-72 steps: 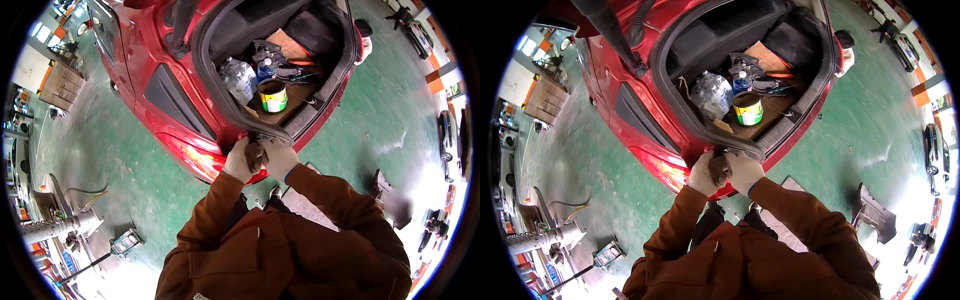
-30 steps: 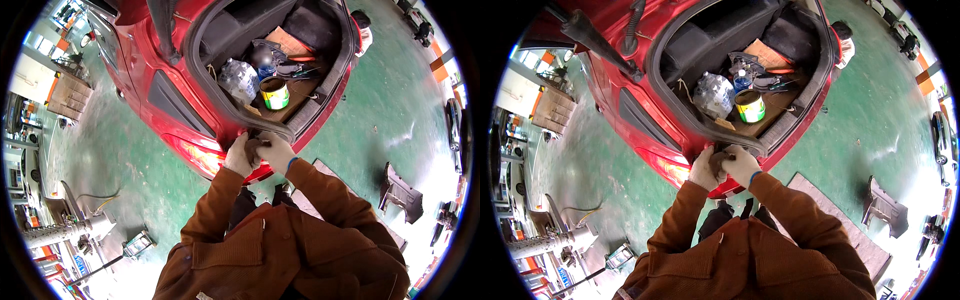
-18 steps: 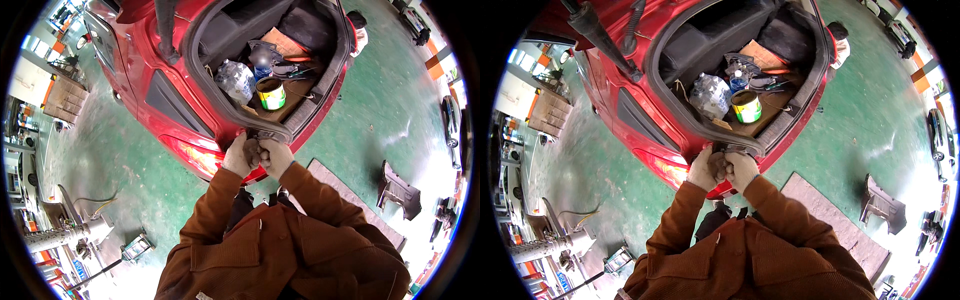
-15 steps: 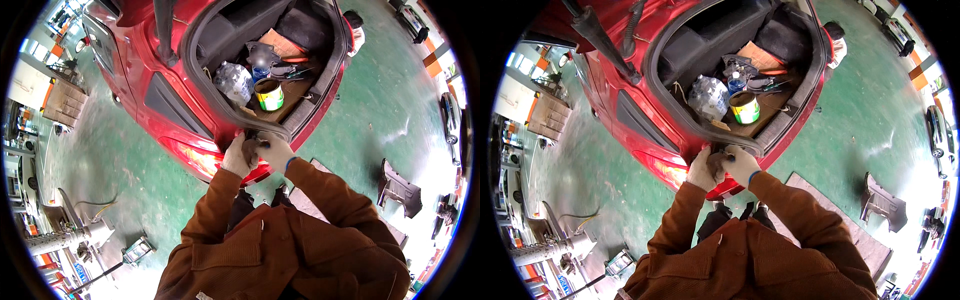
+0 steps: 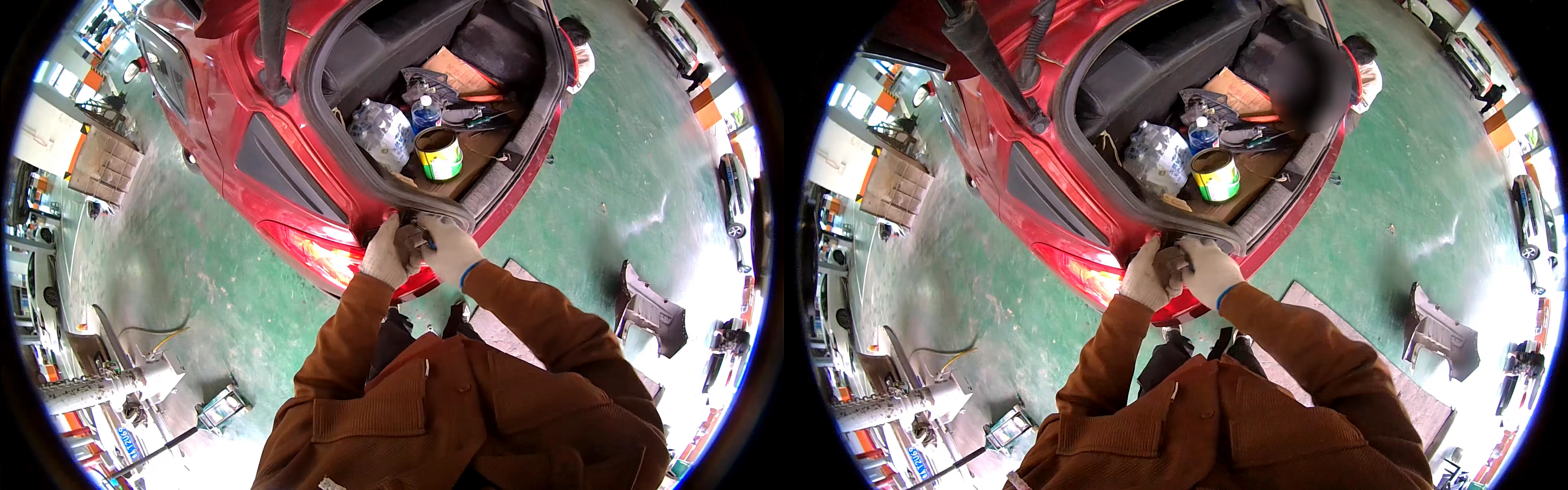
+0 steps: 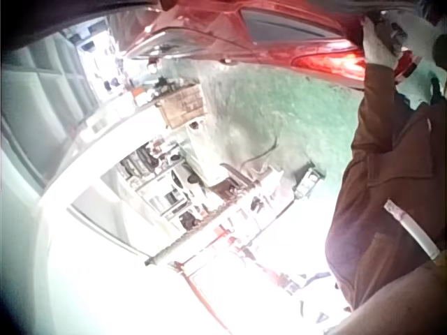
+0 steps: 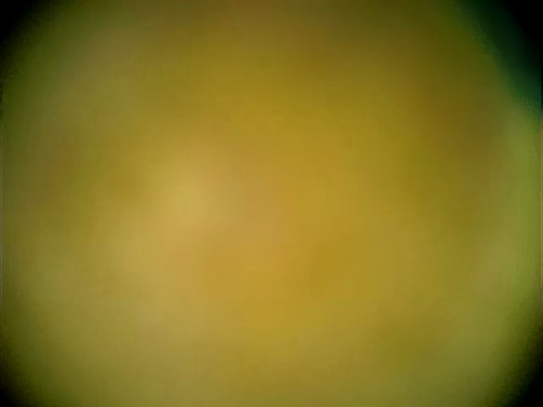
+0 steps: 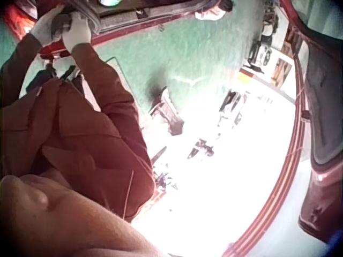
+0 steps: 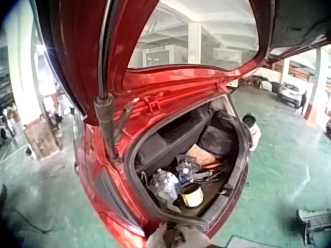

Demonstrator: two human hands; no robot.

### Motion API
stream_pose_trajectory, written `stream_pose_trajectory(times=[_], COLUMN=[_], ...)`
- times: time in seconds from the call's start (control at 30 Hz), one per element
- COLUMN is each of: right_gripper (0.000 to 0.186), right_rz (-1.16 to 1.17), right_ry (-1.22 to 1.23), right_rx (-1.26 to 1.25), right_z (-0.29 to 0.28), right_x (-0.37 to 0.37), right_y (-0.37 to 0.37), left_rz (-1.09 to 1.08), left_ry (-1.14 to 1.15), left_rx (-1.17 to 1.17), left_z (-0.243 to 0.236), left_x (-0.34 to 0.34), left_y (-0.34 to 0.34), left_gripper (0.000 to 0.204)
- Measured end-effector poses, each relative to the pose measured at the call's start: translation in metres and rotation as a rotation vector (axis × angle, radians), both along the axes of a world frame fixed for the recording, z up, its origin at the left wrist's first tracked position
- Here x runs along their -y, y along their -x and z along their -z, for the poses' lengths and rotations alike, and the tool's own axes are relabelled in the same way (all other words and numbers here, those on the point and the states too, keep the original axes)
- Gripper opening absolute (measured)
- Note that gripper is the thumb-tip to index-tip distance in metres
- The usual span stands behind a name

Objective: The person uses a yellow power drill to remove a fastener from the rear of a red car. They then remove a red plastic trim piece and use a pair of scissors to cut and trim the piece while holding it in their hands.

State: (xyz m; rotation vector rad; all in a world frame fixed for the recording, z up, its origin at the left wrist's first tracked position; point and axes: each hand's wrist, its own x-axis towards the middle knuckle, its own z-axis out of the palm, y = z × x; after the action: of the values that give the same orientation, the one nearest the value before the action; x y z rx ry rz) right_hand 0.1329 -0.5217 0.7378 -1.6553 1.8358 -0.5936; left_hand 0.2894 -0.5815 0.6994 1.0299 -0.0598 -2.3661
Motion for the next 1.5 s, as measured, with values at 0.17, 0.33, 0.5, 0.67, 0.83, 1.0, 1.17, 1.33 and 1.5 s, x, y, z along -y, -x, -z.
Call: stream_pose_trajectory(times=[0.17,0.33,0.5,0.67,0.83,1.0,1.17,1.33,1.5], right_gripper=[0.039,0.033,0.037,0.038,0.037,0.036,0.036,0.022,0.010], right_rz=[-0.050,0.358,-0.162,0.466,0.151,0.034,0.431,0.459,0.561], right_ry=[0.259,-0.345,0.210,-0.519,0.132,0.054,-0.421,-0.375,-0.469], right_rx=[-0.003,0.795,-0.500,1.299,0.136,0.037,1.029,1.100,1.400], right_z=[0.036,0.022,0.006,0.041,0.011,0.016,-0.002,0.019,0.023], right_x=[0.005,0.007,-0.007,-0.003,-0.008,-0.006,0.002,-0.008,-0.002], right_y=[0.007,0.006,0.005,0.018,-0.001,0.005,-0.007,0.006,0.003], left_rz=[0.053,0.091,0.036,0.101,0.070,0.049,0.035,0.078,0.127], left_ry=[0.070,0.055,0.036,0.069,0.074,0.028,0.098,0.367,0.580], left_rx=[-0.137,-0.146,-0.078,-0.086,-0.059,-0.096,-0.030,0.210,0.468], left_z=[0.017,0.020,0.018,0.009,0.015,0.023,0.009,-0.004,-0.018], left_x=[-0.002,-0.001,0.001,-0.002,0.000,0.001,-0.004,-0.016,-0.013], left_y=[-0.002,-0.007,-0.006,-0.004,-0.007,-0.004,-0.008,-0.033,-0.057], left_gripper=[0.052,0.059,0.052,0.053,0.054,0.049,0.048,0.051,0.058])
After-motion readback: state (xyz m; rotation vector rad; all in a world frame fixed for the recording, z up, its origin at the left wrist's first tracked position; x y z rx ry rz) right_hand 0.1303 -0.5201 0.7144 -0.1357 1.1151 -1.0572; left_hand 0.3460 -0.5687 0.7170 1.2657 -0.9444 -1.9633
